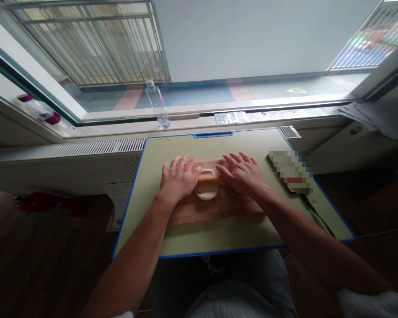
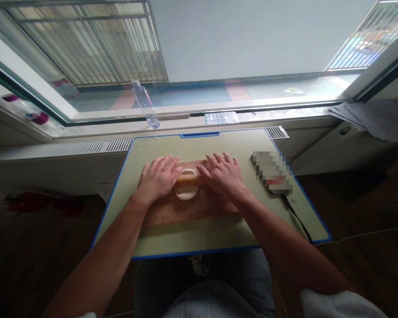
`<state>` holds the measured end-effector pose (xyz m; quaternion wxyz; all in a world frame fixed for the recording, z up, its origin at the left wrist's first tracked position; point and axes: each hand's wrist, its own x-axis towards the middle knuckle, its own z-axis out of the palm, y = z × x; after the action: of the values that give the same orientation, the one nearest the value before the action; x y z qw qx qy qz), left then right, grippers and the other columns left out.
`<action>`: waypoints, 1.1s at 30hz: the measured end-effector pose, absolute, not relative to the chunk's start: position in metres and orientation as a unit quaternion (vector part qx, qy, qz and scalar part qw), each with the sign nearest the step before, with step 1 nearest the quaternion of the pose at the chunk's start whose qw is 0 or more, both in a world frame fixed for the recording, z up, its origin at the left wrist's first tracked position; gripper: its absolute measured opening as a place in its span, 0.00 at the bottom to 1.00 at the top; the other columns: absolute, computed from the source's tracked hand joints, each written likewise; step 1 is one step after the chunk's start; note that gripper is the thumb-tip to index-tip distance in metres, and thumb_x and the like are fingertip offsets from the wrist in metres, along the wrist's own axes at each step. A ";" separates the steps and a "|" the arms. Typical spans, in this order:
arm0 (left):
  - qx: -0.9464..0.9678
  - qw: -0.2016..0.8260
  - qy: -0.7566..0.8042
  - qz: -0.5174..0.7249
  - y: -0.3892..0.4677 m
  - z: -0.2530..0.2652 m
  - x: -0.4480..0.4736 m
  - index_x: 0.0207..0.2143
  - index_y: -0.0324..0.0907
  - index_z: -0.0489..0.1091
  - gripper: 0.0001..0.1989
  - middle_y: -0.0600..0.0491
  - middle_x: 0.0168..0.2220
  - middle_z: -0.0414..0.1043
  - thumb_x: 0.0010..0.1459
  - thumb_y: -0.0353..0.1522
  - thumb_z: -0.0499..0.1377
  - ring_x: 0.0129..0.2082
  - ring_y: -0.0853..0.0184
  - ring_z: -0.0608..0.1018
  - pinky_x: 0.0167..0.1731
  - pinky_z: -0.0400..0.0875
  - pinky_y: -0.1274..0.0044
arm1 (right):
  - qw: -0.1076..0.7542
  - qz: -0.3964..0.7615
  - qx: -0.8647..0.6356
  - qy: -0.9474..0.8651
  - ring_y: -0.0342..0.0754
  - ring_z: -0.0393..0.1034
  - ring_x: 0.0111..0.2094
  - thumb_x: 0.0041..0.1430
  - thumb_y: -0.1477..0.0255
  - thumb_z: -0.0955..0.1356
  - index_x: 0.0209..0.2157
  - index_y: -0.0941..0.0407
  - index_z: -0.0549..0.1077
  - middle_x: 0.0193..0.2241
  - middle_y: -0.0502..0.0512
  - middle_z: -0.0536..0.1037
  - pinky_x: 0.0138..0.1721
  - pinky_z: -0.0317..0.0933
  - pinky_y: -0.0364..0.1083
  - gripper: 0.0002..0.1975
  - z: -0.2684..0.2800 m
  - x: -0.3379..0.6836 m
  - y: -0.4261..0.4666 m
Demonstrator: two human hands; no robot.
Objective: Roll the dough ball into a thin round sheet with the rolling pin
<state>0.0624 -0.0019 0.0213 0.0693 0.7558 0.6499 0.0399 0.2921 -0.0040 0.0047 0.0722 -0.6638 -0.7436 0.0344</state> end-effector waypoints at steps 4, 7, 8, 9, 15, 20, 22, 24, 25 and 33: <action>0.756 0.094 0.647 0.037 0.008 0.020 0.060 0.76 0.52 0.65 0.32 0.48 0.79 0.61 0.78 0.49 0.45 0.79 0.49 0.61 0.77 0.52 0.45 | 0.075 0.059 -0.671 -0.736 0.67 0.55 0.77 0.78 0.44 0.57 0.76 0.49 0.68 0.76 0.55 0.68 0.74 0.52 0.66 0.38 0.005 0.292 0.003; 0.755 0.107 0.646 0.034 0.013 0.021 0.059 0.76 0.54 0.65 0.32 0.49 0.79 0.61 0.77 0.49 0.45 0.79 0.49 0.61 0.77 0.51 0.45 | 0.073 0.069 -0.671 -0.734 0.67 0.55 0.77 0.78 0.43 0.57 0.76 0.49 0.68 0.76 0.56 0.68 0.74 0.52 0.67 0.38 0.006 0.292 0.008; 0.755 0.110 0.646 0.033 0.015 0.021 0.059 0.76 0.54 0.65 0.32 0.50 0.79 0.61 0.77 0.49 0.46 0.78 0.49 0.61 0.77 0.51 0.45 | 0.070 0.069 -0.670 -0.735 0.67 0.55 0.77 0.78 0.43 0.57 0.76 0.49 0.68 0.76 0.56 0.68 0.74 0.52 0.67 0.38 0.006 0.292 0.010; 0.755 0.112 0.646 0.033 0.017 0.021 0.059 0.76 0.54 0.66 0.31 0.50 0.79 0.61 0.77 0.49 0.46 0.78 0.49 0.62 0.77 0.52 0.45 | 0.067 0.068 -0.670 -0.736 0.67 0.55 0.76 0.78 0.43 0.57 0.76 0.49 0.68 0.76 0.56 0.68 0.74 0.53 0.67 0.38 0.006 0.292 0.011; 0.761 0.111 0.639 0.035 0.026 0.020 0.059 0.74 0.54 0.68 0.31 0.50 0.77 0.65 0.76 0.50 0.46 0.76 0.50 0.65 0.76 0.56 0.48 | 0.055 0.073 -0.666 -0.741 0.67 0.58 0.75 0.78 0.44 0.57 0.75 0.48 0.69 0.75 0.56 0.69 0.73 0.55 0.67 0.37 0.009 0.293 0.019; 0.754 0.126 0.645 0.020 0.035 0.020 0.058 0.74 0.55 0.68 0.31 0.50 0.79 0.62 0.76 0.49 0.46 0.77 0.51 0.64 0.76 0.55 0.48 | 0.052 0.092 -0.669 -0.736 0.67 0.59 0.74 0.77 0.43 0.58 0.75 0.48 0.69 0.75 0.56 0.69 0.73 0.54 0.68 0.37 0.013 0.292 0.029; 0.753 0.130 0.645 0.018 0.039 0.020 0.057 0.74 0.55 0.68 0.31 0.50 0.79 0.62 0.76 0.49 0.46 0.77 0.50 0.65 0.76 0.56 0.48 | 0.053 0.095 -0.667 -0.737 0.66 0.59 0.74 0.76 0.42 0.58 0.75 0.47 0.69 0.75 0.56 0.69 0.72 0.55 0.69 0.37 0.013 0.293 0.034; 0.754 0.130 0.643 0.018 0.043 0.020 0.057 0.74 0.54 0.68 0.31 0.50 0.78 0.63 0.76 0.49 0.46 0.77 0.50 0.65 0.76 0.56 0.49 | 0.055 0.099 -0.665 -0.738 0.66 0.60 0.74 0.76 0.42 0.58 0.74 0.45 0.69 0.75 0.57 0.69 0.71 0.56 0.69 0.37 0.012 0.293 0.038; 0.755 0.128 0.642 0.018 0.045 0.020 0.057 0.74 0.53 0.68 0.31 0.50 0.78 0.63 0.76 0.49 0.47 0.77 0.50 0.65 0.76 0.56 0.49 | 0.055 0.102 -0.665 -0.738 0.65 0.60 0.74 0.76 0.42 0.58 0.74 0.45 0.70 0.75 0.57 0.69 0.71 0.57 0.69 0.36 0.011 0.294 0.040; 0.753 0.118 0.647 0.021 0.058 0.018 0.057 0.72 0.52 0.70 0.30 0.48 0.77 0.65 0.75 0.47 0.47 0.76 0.51 0.65 0.76 0.57 0.50 | 0.065 0.129 -0.668 -0.730 0.64 0.62 0.74 0.76 0.44 0.59 0.74 0.48 0.71 0.75 0.58 0.70 0.73 0.55 0.66 0.36 0.010 0.295 0.051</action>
<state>0.0574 0.0581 0.0181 0.1184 0.7527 0.6473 0.0211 0.2948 0.0505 0.0100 0.0654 -0.6681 -0.7300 0.1285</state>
